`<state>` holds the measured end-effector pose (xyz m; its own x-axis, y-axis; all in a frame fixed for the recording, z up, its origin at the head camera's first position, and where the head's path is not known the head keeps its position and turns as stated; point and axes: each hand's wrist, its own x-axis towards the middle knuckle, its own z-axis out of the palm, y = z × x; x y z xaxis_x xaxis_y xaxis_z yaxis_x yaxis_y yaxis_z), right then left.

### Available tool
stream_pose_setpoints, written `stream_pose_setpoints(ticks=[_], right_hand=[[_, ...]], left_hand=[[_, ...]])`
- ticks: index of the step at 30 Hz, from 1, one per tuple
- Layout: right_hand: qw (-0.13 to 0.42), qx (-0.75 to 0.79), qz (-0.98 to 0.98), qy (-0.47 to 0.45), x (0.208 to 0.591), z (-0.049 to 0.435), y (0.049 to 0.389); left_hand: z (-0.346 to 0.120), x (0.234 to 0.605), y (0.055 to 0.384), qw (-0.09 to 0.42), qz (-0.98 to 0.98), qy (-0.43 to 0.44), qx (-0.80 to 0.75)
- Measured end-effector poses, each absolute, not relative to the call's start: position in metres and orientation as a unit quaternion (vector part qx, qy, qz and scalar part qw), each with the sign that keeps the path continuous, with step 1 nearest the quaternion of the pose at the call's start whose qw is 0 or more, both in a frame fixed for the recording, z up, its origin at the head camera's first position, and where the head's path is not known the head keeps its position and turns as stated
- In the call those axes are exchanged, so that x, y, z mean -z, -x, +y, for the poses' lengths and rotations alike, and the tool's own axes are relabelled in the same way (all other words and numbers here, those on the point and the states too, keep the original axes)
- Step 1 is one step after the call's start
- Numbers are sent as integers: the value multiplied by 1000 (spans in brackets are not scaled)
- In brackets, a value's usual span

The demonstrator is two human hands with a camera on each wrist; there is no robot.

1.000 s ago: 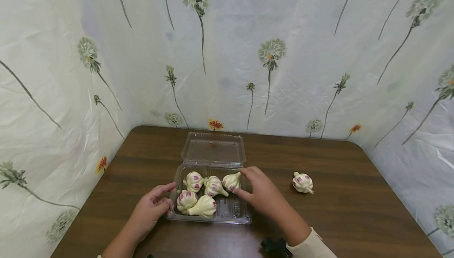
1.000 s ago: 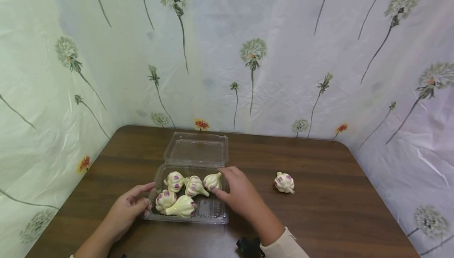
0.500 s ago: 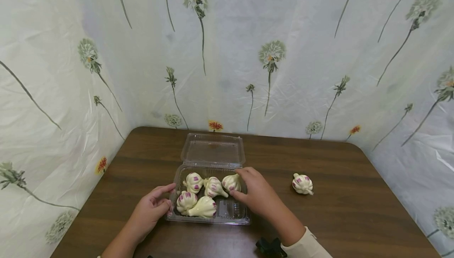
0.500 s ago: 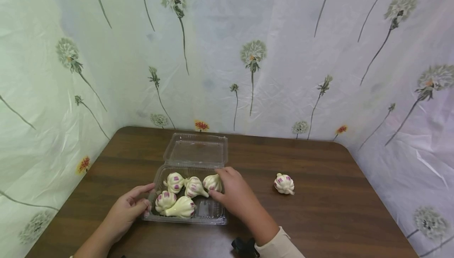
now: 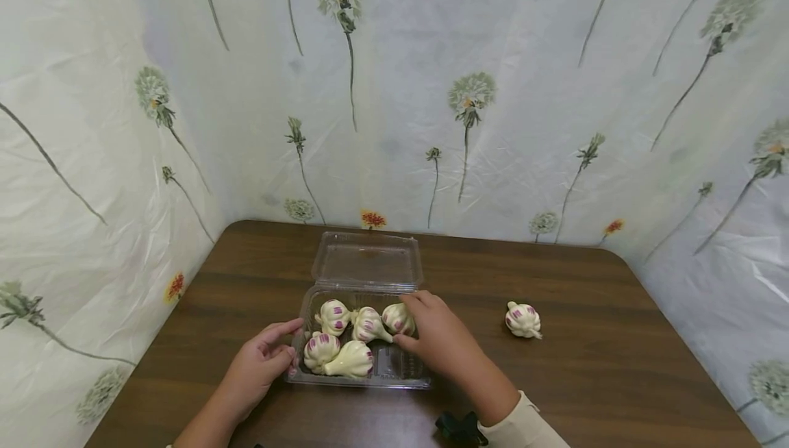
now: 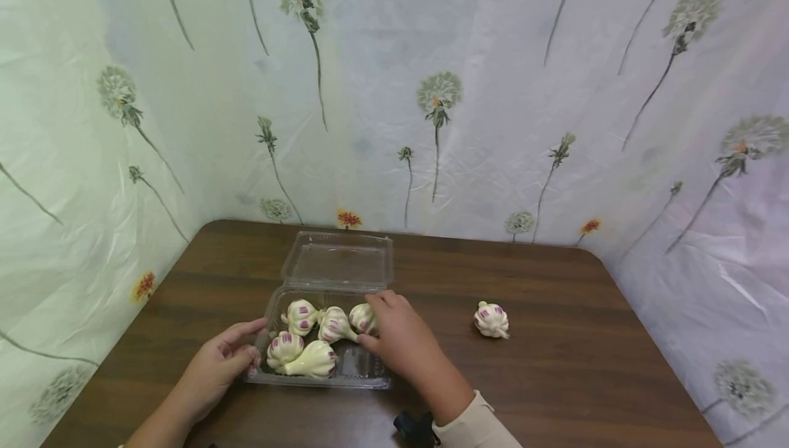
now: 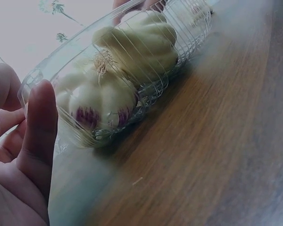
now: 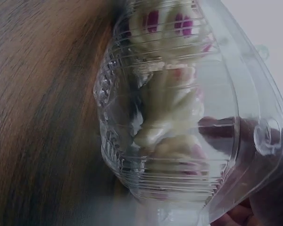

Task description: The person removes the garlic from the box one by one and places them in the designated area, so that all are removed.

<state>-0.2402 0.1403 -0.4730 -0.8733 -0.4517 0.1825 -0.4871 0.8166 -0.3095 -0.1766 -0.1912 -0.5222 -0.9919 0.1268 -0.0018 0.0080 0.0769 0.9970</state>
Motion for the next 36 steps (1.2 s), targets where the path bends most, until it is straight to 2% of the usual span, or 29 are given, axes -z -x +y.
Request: stream_pose_setpoints(ticks=[15,36], right_hand=[[91,-75,-955,-273,473,133,237],[141,-34,-963,-227,479,113,233]], left_hand=[[-191,520,174,43,726,-51,-684],[-192,521,174,46,728,-55,-681]])
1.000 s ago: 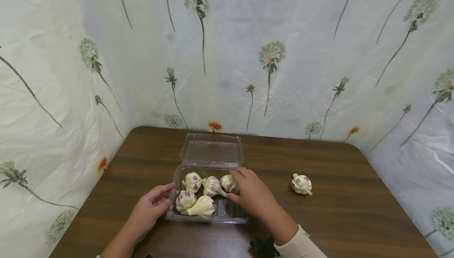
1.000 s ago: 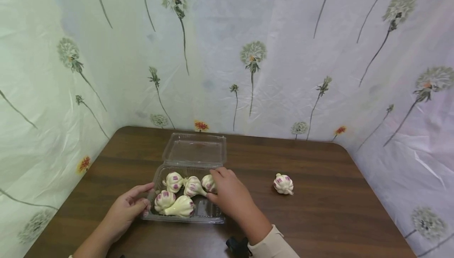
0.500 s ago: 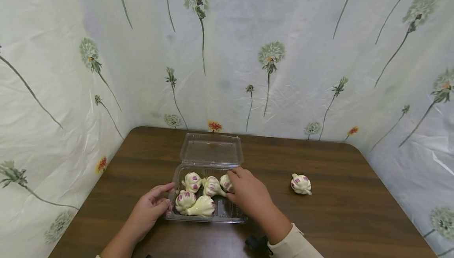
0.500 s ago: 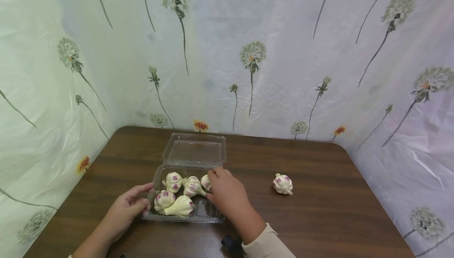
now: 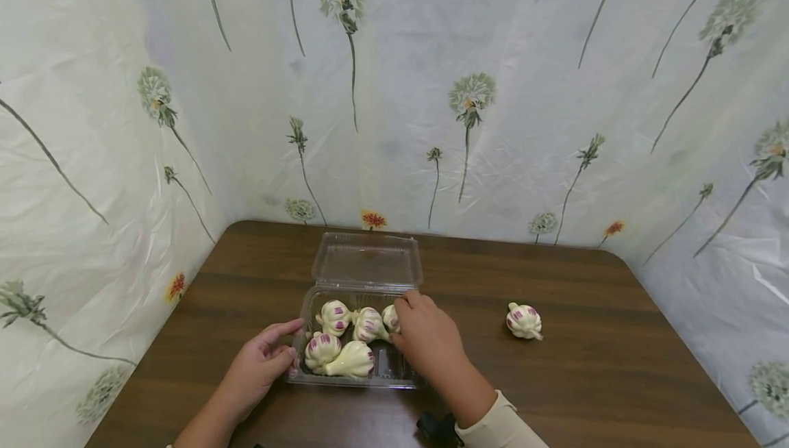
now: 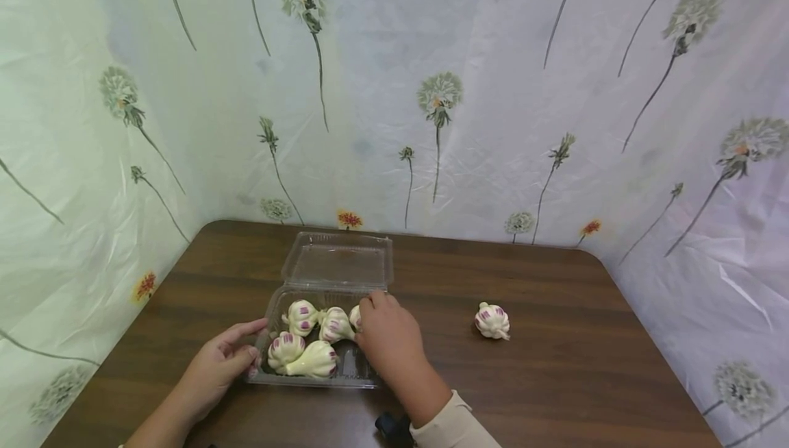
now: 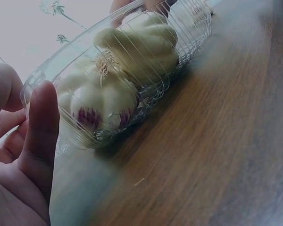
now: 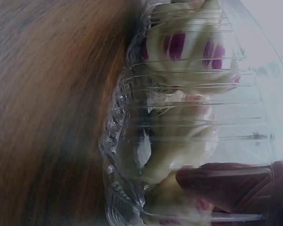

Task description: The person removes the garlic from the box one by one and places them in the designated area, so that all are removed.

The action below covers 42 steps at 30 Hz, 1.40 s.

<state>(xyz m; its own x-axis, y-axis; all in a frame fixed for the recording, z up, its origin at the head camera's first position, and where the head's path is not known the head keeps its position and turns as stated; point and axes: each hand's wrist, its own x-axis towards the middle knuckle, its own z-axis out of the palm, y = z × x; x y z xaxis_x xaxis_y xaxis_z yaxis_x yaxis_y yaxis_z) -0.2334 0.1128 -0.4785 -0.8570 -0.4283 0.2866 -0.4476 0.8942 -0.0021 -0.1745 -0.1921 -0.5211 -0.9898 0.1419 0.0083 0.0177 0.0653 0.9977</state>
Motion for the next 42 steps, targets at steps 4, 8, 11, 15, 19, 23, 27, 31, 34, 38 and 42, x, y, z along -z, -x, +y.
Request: stream_pose_setpoints(ticks=[4,8,11,15,19,23,27,31,34,38,42], right_hand=[[161,-33,-959,-230,480,113,234],[173,-27,-954,-243,483,114,235],[186,-24,-949,-253,484,115,235],[206,-26,-943,-260,485,116,235],[215,-33,-940,-261,487,117,236],[212,-46,-941,-258,484,116,235],[208,-60,-944,-250,482,116,234],[226,-75,-938,-252,482,117,235],[230,-86,-936,-253,482,118,236],[210,-107,-941,-245,481,120,236],[183,-136,-944,-237,481,121,235]], left_hand=[[-192,521,175,44,729,-56,-681],[-192,522,176,47,731,-45,-679],[-193,523,176,48,732,-49,-678],[-193,526,177,49,730,-53,-680],[-193,525,176,49,729,-54,-680],[-193,524,175,46,728,-60,-681],[-194,525,175,47,730,-53,-680],[-194,525,176,48,732,-47,-678],[-194,525,176,46,732,-49,-678],[-194,525,176,44,731,-52,-679],[-193,524,176,41,729,-56,-681]])
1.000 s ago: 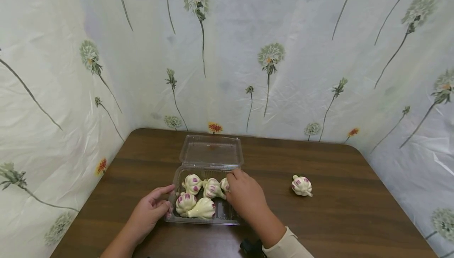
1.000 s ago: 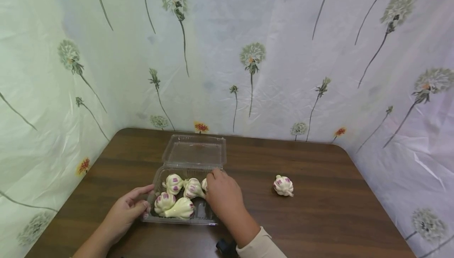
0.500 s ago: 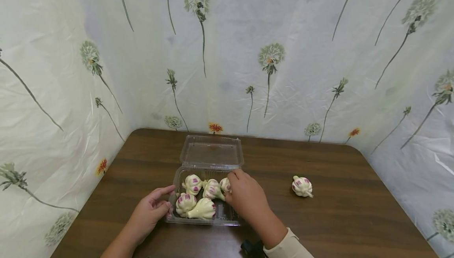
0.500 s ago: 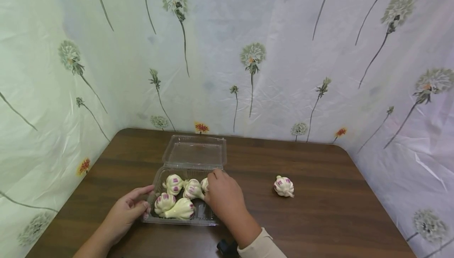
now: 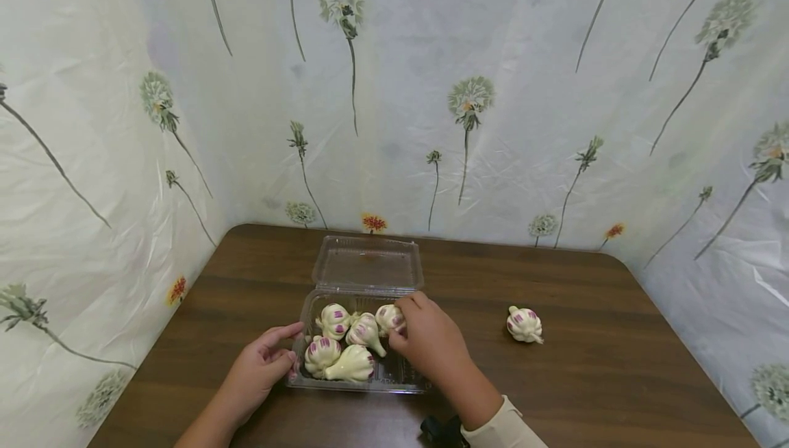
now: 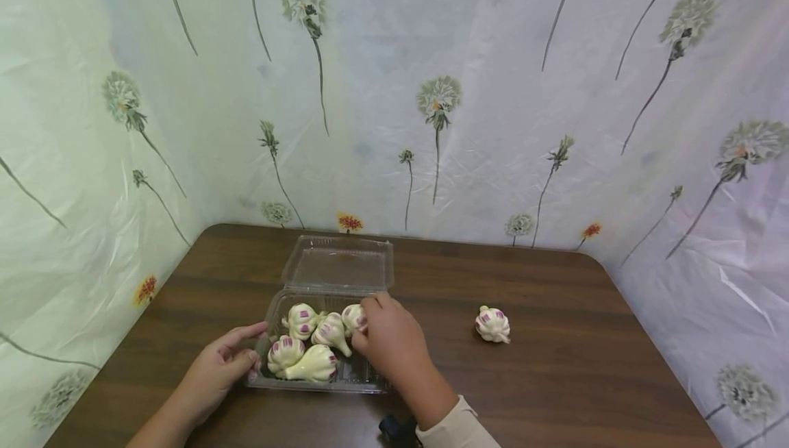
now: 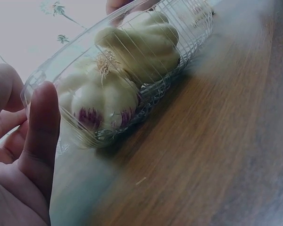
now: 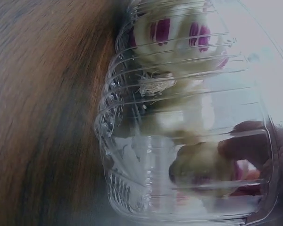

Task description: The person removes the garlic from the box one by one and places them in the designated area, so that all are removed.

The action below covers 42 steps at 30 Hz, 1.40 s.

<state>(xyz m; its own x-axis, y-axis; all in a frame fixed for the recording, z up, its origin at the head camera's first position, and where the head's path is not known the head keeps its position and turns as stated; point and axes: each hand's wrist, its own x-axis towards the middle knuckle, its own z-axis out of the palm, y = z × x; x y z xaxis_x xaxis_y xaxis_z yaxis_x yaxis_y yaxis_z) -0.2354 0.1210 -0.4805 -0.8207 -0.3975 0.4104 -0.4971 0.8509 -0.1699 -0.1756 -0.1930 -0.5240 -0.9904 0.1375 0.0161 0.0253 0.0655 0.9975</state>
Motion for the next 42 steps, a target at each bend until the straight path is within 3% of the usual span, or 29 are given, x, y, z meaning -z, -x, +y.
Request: stream_pose_setpoints(ticks=[23,42], right_hand=[[94,-309,-930,-175,477,129,236],[140,-358,-905,-184,480,146,245]], left_hand=[[-191,523,174,45,727,-62,-682],[-193,523,176,49,728,-46,-682]])
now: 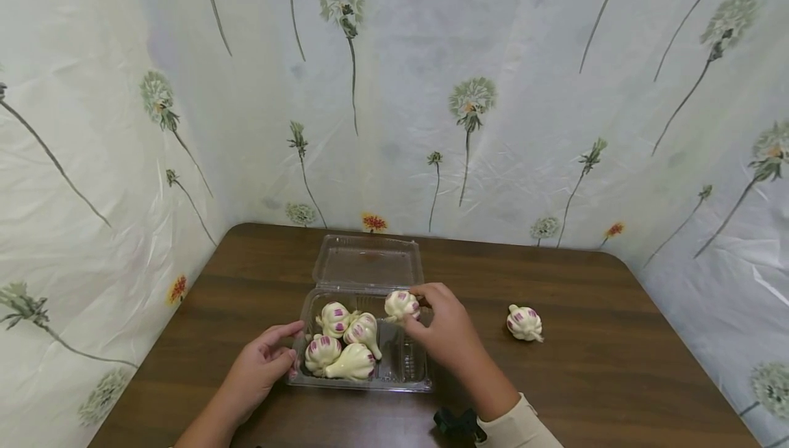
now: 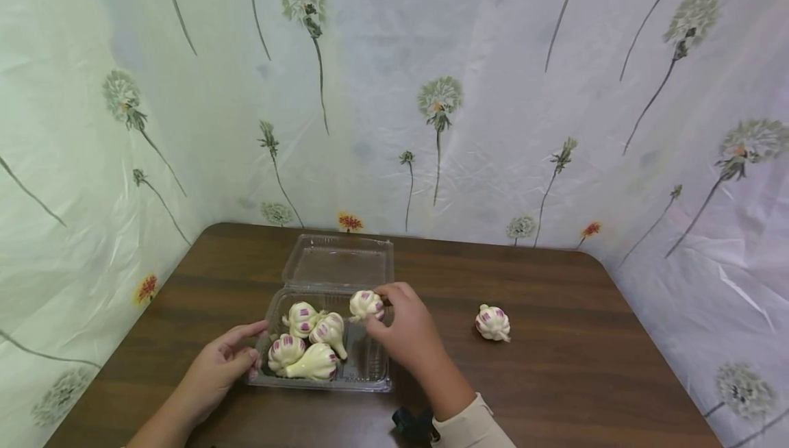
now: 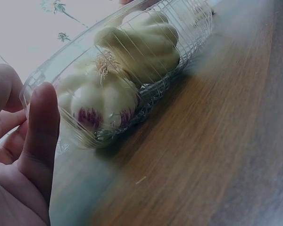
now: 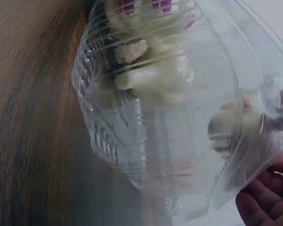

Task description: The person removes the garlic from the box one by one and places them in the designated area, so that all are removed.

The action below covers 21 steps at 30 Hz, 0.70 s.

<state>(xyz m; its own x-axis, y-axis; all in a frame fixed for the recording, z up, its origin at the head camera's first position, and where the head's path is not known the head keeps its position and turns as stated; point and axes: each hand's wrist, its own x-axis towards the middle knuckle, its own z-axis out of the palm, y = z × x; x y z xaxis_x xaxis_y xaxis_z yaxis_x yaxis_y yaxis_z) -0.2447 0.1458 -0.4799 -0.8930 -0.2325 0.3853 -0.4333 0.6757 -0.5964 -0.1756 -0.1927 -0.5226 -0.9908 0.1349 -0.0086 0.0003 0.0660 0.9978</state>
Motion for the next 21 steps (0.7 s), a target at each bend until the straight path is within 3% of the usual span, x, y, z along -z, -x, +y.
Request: stream_pose_setpoints(ticks=[21], right_hand=[[130,-397,-899,-134,483,171,244]], left_hand=[[-194,522,172,44,726,-61,-684]])
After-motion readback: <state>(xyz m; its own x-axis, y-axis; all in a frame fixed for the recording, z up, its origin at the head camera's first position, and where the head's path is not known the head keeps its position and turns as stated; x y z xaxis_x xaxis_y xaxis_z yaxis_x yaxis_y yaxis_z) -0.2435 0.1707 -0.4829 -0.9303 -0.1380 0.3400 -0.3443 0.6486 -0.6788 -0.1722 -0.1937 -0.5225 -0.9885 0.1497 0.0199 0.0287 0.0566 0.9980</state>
